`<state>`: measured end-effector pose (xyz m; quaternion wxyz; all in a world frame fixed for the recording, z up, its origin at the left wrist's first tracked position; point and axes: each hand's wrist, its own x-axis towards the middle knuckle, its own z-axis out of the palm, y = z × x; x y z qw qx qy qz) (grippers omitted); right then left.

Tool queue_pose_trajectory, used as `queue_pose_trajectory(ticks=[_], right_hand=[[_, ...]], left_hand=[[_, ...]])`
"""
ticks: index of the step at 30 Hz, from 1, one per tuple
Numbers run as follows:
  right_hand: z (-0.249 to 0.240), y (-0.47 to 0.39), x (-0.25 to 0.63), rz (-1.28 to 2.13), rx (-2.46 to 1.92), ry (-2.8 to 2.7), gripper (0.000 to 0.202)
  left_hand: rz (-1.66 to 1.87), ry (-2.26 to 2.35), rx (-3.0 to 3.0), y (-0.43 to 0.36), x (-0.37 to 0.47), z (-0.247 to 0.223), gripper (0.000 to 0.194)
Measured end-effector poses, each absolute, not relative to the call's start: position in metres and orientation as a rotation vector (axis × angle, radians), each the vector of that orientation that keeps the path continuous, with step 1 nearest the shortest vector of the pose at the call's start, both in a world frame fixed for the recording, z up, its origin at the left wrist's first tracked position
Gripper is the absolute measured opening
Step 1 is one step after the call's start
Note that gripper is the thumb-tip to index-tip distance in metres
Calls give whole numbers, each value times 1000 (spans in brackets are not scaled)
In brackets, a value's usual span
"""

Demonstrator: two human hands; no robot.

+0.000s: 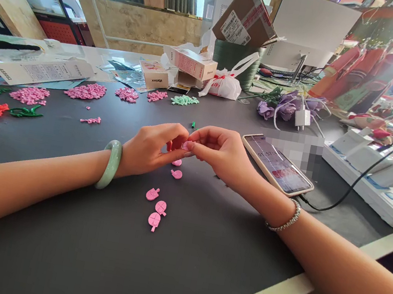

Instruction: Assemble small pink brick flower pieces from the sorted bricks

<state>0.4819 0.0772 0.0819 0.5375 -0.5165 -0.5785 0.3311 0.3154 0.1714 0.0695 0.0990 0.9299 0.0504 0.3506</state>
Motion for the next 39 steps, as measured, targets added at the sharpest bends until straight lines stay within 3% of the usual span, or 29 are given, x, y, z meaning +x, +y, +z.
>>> queue_pose_trajectory(ticks=[26,32,39], right_hand=[[79,79,480,952,-1165,-1285,20],[78,78,482,966,-1183,-1276,29],[81,78,481,979,-1248,-1310,38]], left_hand=[[1096,42,2927,173,314,68,23],[1042,96,2985,173,311,67,32],[934,85,2956,173,310,69,29]])
